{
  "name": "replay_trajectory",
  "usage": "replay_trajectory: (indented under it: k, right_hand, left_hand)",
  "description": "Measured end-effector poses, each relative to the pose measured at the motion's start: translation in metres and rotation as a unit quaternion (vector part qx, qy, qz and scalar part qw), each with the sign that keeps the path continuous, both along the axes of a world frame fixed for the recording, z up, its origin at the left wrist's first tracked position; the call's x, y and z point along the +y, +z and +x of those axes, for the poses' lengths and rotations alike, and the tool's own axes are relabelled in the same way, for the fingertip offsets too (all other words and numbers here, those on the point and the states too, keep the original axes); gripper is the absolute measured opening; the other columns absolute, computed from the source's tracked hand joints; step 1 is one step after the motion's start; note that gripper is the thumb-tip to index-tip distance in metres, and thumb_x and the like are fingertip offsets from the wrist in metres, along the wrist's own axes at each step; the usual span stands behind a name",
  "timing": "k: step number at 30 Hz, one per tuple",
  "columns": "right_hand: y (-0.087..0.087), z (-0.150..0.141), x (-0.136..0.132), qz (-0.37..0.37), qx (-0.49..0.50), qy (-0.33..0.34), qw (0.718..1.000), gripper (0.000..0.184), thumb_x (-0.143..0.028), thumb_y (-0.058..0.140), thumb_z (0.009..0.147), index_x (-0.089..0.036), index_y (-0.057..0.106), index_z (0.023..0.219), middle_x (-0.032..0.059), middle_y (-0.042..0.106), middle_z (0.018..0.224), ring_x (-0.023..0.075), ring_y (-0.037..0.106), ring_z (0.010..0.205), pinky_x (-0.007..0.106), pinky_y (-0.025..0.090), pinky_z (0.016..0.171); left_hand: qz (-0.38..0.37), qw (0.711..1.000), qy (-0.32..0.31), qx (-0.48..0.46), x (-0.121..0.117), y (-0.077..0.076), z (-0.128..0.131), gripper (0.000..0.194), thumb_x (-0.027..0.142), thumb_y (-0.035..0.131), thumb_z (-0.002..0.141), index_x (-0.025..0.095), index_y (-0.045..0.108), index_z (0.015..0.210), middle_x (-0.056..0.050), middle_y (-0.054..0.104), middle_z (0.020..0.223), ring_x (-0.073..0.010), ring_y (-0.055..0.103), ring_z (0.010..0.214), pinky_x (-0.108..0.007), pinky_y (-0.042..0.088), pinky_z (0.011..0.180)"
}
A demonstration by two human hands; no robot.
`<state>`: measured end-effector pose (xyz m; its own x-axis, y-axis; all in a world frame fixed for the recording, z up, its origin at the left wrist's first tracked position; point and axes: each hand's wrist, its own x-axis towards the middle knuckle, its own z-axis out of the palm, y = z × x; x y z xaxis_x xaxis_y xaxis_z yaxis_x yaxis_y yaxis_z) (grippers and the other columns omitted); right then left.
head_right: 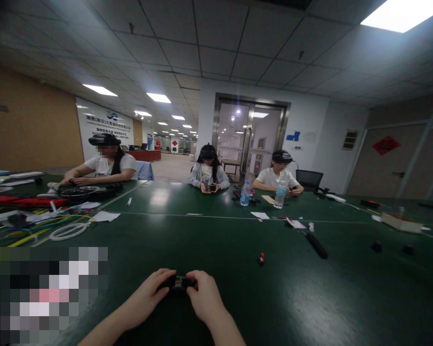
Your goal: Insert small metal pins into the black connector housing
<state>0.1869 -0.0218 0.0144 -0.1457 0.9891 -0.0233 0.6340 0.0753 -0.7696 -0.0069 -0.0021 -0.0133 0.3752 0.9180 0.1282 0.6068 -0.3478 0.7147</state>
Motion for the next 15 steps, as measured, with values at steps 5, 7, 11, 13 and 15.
replay_trajectory:
  k: [5, 7, 11, 13, 15]
  right_hand:
    - [0.003, 0.0, -0.002, -0.012, 0.006, -0.003, 1.0, 0.035, -0.015, 0.052, 0.071, -0.026, 0.058, 0.104, 0.0004, 0.06, 0.102, 0.0167, 0.057, 0.088, 0.028, 0.045, 0.074]
    - [0.003, 0.0, -0.002, -0.011, 0.007, 0.0, 1.0, 0.034, -0.016, 0.052, 0.072, -0.026, 0.059, 0.103, 0.0001, 0.06, 0.1, 0.0163, 0.057, 0.086, 0.028, 0.044, 0.074]
    - [0.003, -0.001, -0.001, -0.003, 0.009, 0.001, 1.0, 0.031, -0.015, 0.051, 0.072, -0.025, 0.06, 0.1, -0.0001, 0.061, 0.098, 0.0158, 0.057, 0.086, 0.027, 0.044, 0.074]
    - [0.003, -0.001, 0.0, 0.007, 0.011, 0.006, 1.0, 0.03, -0.015, 0.05, 0.072, -0.024, 0.061, 0.098, -0.0003, 0.061, 0.095, 0.0154, 0.057, 0.086, 0.027, 0.043, 0.075]
    - [0.003, -0.001, -0.001, 0.015, 0.014, 0.008, 1.0, 0.029, -0.015, 0.05, 0.072, -0.024, 0.061, 0.097, -0.0004, 0.061, 0.094, 0.0151, 0.057, 0.086, 0.026, 0.043, 0.076]
  left_hand:
    - [-0.001, 1.0, -0.003, 0.002, 0.0, 0.0, -0.001, 0.042, 0.021, 0.042, 0.078, 0.022, 0.049, 0.119, -0.005, 0.049, 0.123, -0.0199, 0.044, 0.113, -0.033, 0.031, 0.099]
    - [0.0, 1.0, -0.002, 0.006, 0.0, 0.002, -0.001, 0.042, 0.021, 0.042, 0.078, 0.021, 0.05, 0.119, -0.005, 0.049, 0.123, -0.0204, 0.043, 0.114, -0.034, 0.031, 0.1]
    - [-0.004, 1.0, 0.003, 0.013, -0.003, 0.008, 0.002, 0.042, 0.02, 0.042, 0.077, 0.02, 0.05, 0.119, -0.005, 0.049, 0.123, -0.0207, 0.043, 0.114, -0.034, 0.03, 0.101]
    - [-0.001, 1.0, 0.002, 0.015, -0.004, 0.01, 0.003, 0.042, 0.019, 0.042, 0.077, 0.019, 0.051, 0.118, -0.006, 0.05, 0.122, -0.0207, 0.044, 0.114, -0.033, 0.03, 0.101]
    - [0.001, 1.0, 0.001, 0.016, -0.004, 0.011, 0.004, 0.042, 0.019, 0.042, 0.076, 0.018, 0.051, 0.117, -0.006, 0.051, 0.121, -0.0209, 0.044, 0.113, -0.034, 0.03, 0.101]
